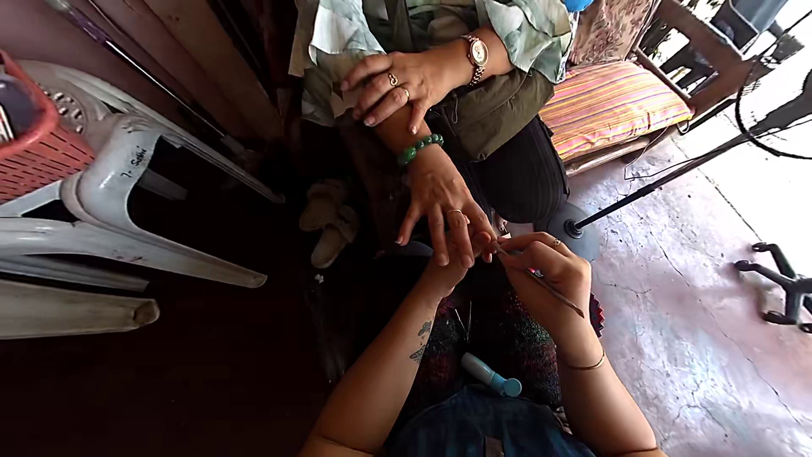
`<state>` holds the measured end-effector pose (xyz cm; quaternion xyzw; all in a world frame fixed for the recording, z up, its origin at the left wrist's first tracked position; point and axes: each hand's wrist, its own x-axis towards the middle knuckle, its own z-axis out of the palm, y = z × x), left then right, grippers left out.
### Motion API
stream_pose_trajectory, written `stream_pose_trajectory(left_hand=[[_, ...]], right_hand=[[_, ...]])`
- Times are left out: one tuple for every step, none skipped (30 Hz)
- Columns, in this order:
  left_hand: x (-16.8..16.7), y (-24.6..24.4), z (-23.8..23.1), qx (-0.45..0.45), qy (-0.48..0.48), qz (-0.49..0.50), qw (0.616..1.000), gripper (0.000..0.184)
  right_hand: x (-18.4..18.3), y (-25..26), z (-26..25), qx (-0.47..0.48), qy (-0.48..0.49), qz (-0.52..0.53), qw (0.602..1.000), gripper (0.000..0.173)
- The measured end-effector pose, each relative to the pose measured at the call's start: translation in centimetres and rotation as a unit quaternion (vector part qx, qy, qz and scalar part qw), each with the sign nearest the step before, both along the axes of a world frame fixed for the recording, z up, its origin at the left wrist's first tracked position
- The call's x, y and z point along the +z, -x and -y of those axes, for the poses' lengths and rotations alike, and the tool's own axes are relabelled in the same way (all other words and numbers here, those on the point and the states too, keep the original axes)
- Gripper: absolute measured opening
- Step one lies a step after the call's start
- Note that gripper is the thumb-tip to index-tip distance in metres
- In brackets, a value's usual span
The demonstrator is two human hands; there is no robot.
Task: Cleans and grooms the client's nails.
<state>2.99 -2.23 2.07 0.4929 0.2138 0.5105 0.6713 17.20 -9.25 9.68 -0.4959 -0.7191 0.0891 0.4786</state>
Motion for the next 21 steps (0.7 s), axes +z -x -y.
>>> stream_pose_trajectory(left_hand=[[-0.06, 0.03, -0.03, -0.001, -0.001, -0.003, 1.0, 0.018], [-0.07, 0.05, -0.04, 0.0, 0.0, -0.008, 1.0, 0.017], [0.0, 0.08, 0.01, 0.0, -0.003, -0.013, 1.0, 0.017], [0.07, 0.09, 0.08, 0.001, -0.005, -0.014, 1.0, 0.016], [0.09, 0.09, 0.09, -0.001, -0.008, -0.012, 1.0, 0.017], [0.07, 0.06, 0.06, -0.001, -0.008, -0.004, 1.0, 0.017], [0.04, 0.05, 0.02, -0.002, -0.005, 0.001, 1.0, 0.018], [0.02, 0.08, 0.0, -0.002, -0.004, 0.002, 1.0, 0.018], [0.06, 0.13, 0.06, -0.003, -0.007, -0.003, 1.0, 0.018], [0.2, 0.15, 0.15, -0.003, -0.008, -0.009, 1.0, 0.018], [0.34, 0.15, 0.19, -0.003, -0.009, -0.011, 1.0, 0.018], [0.34, 0.16, 0.16, -0.007, -0.014, -0.009, 1.0, 0.019], [0.2, 0.14, 0.07, -0.009, -0.019, -0.005, 1.0, 0.019], [0.11, 0.13, 0.02, -0.008, -0.018, -0.002, 1.0, 0.02], [0.1, 0.16, 0.02, -0.006, -0.018, -0.002, 1.0, 0.02], [0.18, 0.21, 0.1, -0.005, -0.015, -0.004, 1.0, 0.019], [0.37, 0.23, 0.23, -0.004, -0.01, -0.01, 1.0, 0.018], [0.47, 0.22, 0.3, -0.004, -0.009, -0.015, 1.0, 0.017], [0.48, 0.18, 0.29, -0.006, -0.009, -0.011, 1.0, 0.016], [0.43, 0.16, 0.24, -0.007, -0.011, -0.005, 1.0, 0.016], [0.33, 0.17, 0.15, -0.009, -0.013, -0.004, 1.0, 0.017]], right_hand=[[0.03, 0.04, 0.0, -0.001, 0.0, 0.004, 1.0, 0.012], [-0.05, 0.17, -0.06, -0.006, -0.005, 0.009, 1.0, 0.012], [-0.18, 0.32, -0.13, -0.011, -0.01, 0.011, 1.0, 0.013], [-0.24, 0.36, -0.13, -0.014, -0.011, 0.009, 1.0, 0.013], [-0.18, 0.3, -0.06, -0.014, -0.009, 0.006, 1.0, 0.013], [-0.06, 0.21, 0.03, -0.012, -0.006, 0.001, 1.0, 0.012], [0.04, 0.15, 0.1, -0.008, -0.005, -0.001, 1.0, 0.012], [0.07, 0.21, 0.08, -0.008, -0.007, 0.001, 1.0, 0.012], [0.0, 0.34, 0.05, -0.011, -0.01, 0.005, 1.0, 0.012], [-0.11, 0.46, 0.02, -0.016, -0.013, 0.006, 1.0, 0.013], [-0.17, 0.5, 0.03, -0.018, -0.014, 0.002, 1.0, 0.013], [-0.12, 0.44, 0.08, -0.016, -0.012, -0.004, 1.0, 0.013], [-0.04, 0.37, 0.17, -0.013, -0.009, -0.011, 1.0, 0.013], [0.03, 0.35, 0.19, -0.011, -0.008, -0.015, 1.0, 0.013], [0.01, 0.39, 0.15, -0.011, -0.009, -0.015, 1.0, 0.012], [-0.1, 0.46, 0.06, -0.014, -0.014, -0.013, 1.0, 0.012], [-0.21, 0.52, -0.02, -0.016, -0.018, -0.014, 1.0, 0.013], [-0.23, 0.5, -0.01, -0.017, -0.016, -0.017, 1.0, 0.012], [-0.14, 0.42, 0.07, -0.015, -0.012, -0.023, 1.0, 0.013], [-0.05, 0.35, 0.17, -0.014, -0.006, -0.029, 0.999, 0.012], [0.0, 0.32, 0.2, -0.012, -0.004, -0.032, 0.999, 0.011]])
